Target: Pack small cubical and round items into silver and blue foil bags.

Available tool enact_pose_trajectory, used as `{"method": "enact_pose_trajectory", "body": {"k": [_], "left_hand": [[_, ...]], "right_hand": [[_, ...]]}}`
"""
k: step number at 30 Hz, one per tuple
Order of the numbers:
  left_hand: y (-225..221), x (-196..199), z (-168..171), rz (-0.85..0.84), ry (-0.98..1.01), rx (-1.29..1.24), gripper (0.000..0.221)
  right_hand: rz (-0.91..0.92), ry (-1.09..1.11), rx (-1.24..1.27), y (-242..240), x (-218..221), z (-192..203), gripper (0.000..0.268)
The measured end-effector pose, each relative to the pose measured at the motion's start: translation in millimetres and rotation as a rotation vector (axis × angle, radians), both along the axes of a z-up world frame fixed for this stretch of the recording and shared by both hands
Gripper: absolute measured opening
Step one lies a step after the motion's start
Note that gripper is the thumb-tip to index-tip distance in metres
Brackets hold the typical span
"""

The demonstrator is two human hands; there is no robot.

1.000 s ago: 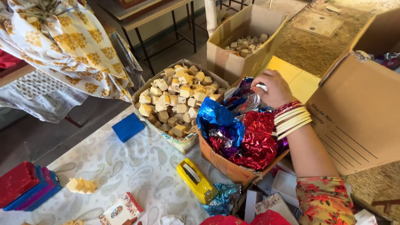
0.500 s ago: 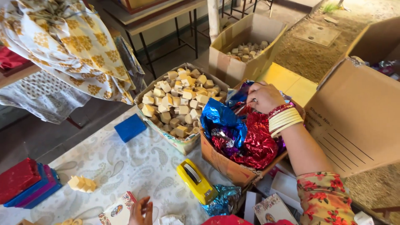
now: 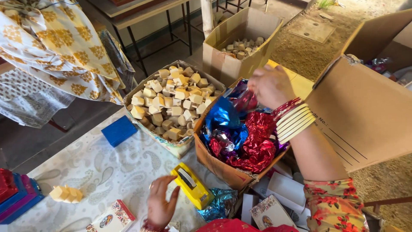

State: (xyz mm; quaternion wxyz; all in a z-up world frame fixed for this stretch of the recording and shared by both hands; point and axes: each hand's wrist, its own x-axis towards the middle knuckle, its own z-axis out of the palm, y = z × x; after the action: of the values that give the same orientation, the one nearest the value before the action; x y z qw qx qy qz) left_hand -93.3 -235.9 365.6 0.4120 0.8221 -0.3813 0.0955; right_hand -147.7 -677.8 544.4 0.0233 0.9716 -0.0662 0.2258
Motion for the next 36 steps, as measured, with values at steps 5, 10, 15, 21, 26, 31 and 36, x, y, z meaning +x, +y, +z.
{"method": "enact_pose_trajectory", "body": {"k": [5,10,15,21,26,31,36], "left_hand": [[-75,-14,91,-0.203,-0.247,0.028,0.058],[-103,-32,113,-0.251,-0.338,-0.044,0.067],[-102,-40,116,-0.214,0.184,-0.370,0.114],[-59,7,-14,-0.184,0.305,-0.505,0.040],[1,20,-52,-0.021,0.718,-0.856,0.030],[34,13,-13,0.166,1.003,-0.964,0.024],[48,10,-64,0.084,0.974,-1.083,0.028]], "right_hand": [[-0.046,-0.234,-0.138,13,-17,61,0.008],[0.113,-0.584,-0.051,57,-50,99,0.008],[0.464,-0.596,0.018,160,-49,73,0.013],[0.739,-0.316,0.131,267,-7,-15,0.014],[0.769,-0.335,0.321,303,-11,-24,0.023],[0.504,-0.446,0.480,278,-19,-75,0.018],[0.157,-0.567,0.520,244,-44,-79,0.030]]}}
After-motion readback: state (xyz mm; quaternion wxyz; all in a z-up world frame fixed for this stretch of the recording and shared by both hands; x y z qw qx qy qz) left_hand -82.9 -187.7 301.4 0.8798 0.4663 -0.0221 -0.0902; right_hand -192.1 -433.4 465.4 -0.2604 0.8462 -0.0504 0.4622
